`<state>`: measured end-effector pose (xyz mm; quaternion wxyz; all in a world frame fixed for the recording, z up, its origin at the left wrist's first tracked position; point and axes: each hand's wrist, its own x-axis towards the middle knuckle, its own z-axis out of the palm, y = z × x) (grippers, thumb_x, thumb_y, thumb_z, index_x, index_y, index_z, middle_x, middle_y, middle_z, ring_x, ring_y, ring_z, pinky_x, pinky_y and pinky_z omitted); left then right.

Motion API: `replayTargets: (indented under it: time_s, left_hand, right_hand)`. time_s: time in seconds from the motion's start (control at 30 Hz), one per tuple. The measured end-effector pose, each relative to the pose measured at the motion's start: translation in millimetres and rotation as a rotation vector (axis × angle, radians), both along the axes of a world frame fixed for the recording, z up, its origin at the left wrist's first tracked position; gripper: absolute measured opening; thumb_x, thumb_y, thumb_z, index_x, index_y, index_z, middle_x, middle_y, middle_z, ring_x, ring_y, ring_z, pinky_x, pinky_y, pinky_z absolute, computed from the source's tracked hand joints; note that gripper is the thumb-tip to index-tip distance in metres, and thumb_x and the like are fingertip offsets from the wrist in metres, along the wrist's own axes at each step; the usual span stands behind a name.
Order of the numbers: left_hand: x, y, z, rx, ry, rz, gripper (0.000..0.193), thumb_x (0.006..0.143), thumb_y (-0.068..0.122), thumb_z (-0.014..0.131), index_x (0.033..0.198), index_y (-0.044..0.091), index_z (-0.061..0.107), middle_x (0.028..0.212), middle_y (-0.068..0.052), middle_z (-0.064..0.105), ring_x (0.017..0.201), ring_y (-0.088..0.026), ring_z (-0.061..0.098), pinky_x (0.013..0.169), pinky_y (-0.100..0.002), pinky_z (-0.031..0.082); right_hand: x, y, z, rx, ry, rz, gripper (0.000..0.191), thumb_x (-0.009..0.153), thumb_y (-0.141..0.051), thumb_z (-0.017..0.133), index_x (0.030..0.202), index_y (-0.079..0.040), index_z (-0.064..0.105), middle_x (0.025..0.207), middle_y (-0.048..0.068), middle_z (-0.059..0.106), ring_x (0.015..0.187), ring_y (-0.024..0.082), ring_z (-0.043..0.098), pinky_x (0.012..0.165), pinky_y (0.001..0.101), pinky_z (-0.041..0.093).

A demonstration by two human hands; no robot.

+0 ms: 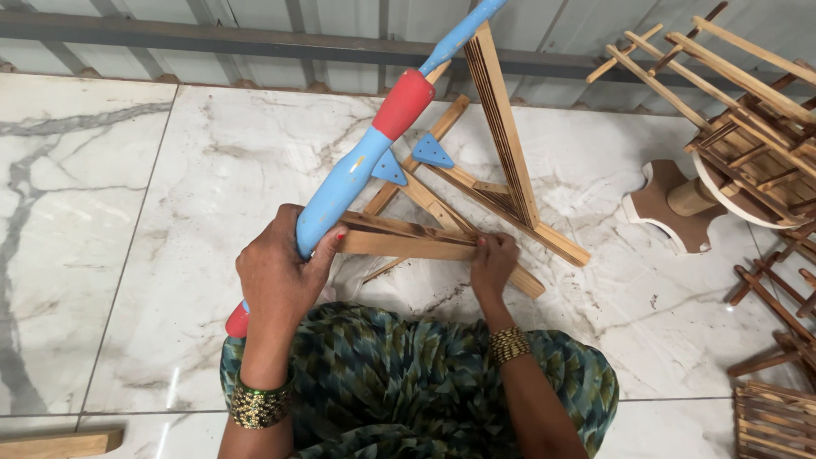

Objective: The person sits on the floor assembling a wooden frame with blue-painted dowels and slatted wooden panels. They rub a cloth along the dowel and frame edges, fit the slatted panel into the frame, press joints together, and reposition the frame parts to align them.

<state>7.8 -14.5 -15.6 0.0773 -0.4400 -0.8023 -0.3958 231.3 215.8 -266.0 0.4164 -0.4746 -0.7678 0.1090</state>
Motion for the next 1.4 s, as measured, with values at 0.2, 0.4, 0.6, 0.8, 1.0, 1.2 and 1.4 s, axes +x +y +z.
replayTargets:
  time_s: [0.2,0.4,0.6,0.8,1.0,1.2,1.4]
  left_hand:
    - [-11,11,15,-0.069,-0.127,-0.154,0.037,0.095,0.043,0.067,0.107,0.009,0.061,0.066,-0.014,0.065,0.063,-0.039,0.065,0.055,-0.048,0.047]
    - [-23,35,26,-0.099,-0.211,-0.257,0.035,0.100,0.042,0.059,0.109,0.008,0.057,0.068,-0.014,0.065,0.068,-0.039,0.065,0.058,-0.049,0.044]
    - [-35,45,28,-0.084,-0.306,-0.361,0.039,0.103,0.046,0.052,0.114,0.008,0.058,0.065,-0.010,0.067,0.060,-0.026,0.069,0.057,-0.040,0.049]
    - [-51,62,27,-0.042,-0.520,-0.501,0.038,0.104,0.039,0.050,0.119,0.006,0.060,0.076,-0.003,0.070,0.054,-0.012,0.066,0.053,-0.028,0.054]
    - [-54,62,13,0.011,-0.652,-0.475,0.061,0.103,0.056,0.034,0.123,0.007,0.064,0.083,-0.004,0.069,0.061,-0.013,0.065,0.055,-0.029,0.055]
    - [-60,64,5,0.075,-0.778,-0.534,0.089,0.097,0.073,0.020,0.131,0.003,0.063,0.088,-0.008,0.069,0.075,-0.012,0.065,0.059,-0.029,0.058]
    - [-55,52,-1,0.129,-0.941,-0.467,0.091,0.097,0.074,0.021,0.128,0.002,0.069,0.081,-0.006,0.065,0.065,-0.012,0.057,0.053,-0.028,0.046]
  right_hand:
    - [-39,-28,70,-0.230,0.310,0.157,0.018,0.098,-0.004,0.063,0.108,-0.003,0.078,0.096,0.013,0.067,0.087,0.025,0.064,0.078,0.0375,0.052]
    - [-101,-101,196,-0.197,0.559,0.639,0.022,0.100,-0.001,0.063,0.119,-0.005,0.073,0.113,0.008,0.066,0.100,0.018,0.071,0.086,0.0283,0.058]
    - [-113,-100,170,0.262,0.417,0.415,0.023,0.092,0.005,0.068,0.111,-0.007,0.075,0.114,0.008,0.067,0.108,0.025,0.066,0.094,0.0361,0.054]
    - [-50,-40,73,-0.173,0.495,0.118,0.010,0.096,0.002,0.064,0.105,0.000,0.065,0.110,0.012,0.060,0.095,0.021,0.068,0.081,0.0302,0.060]
    - [-65,-44,77,0.023,0.499,0.193,0.017,0.094,0.007,0.062,0.109,0.002,0.066,0.113,0.014,0.060,0.102,0.024,0.066,0.088,0.0332,0.058]
    - [-126,-84,159,0.404,0.401,0.461,0.024,0.093,0.006,0.067,0.114,-0.004,0.072,0.114,0.009,0.061,0.106,0.025,0.062,0.091,0.0356,0.054]
    - [-153,-36,247,0.518,0.418,0.471,0.033,0.097,0.009,0.060,0.122,-0.007,0.071,0.118,0.008,0.059,0.108,0.026,0.060,0.092,0.0369,0.054]
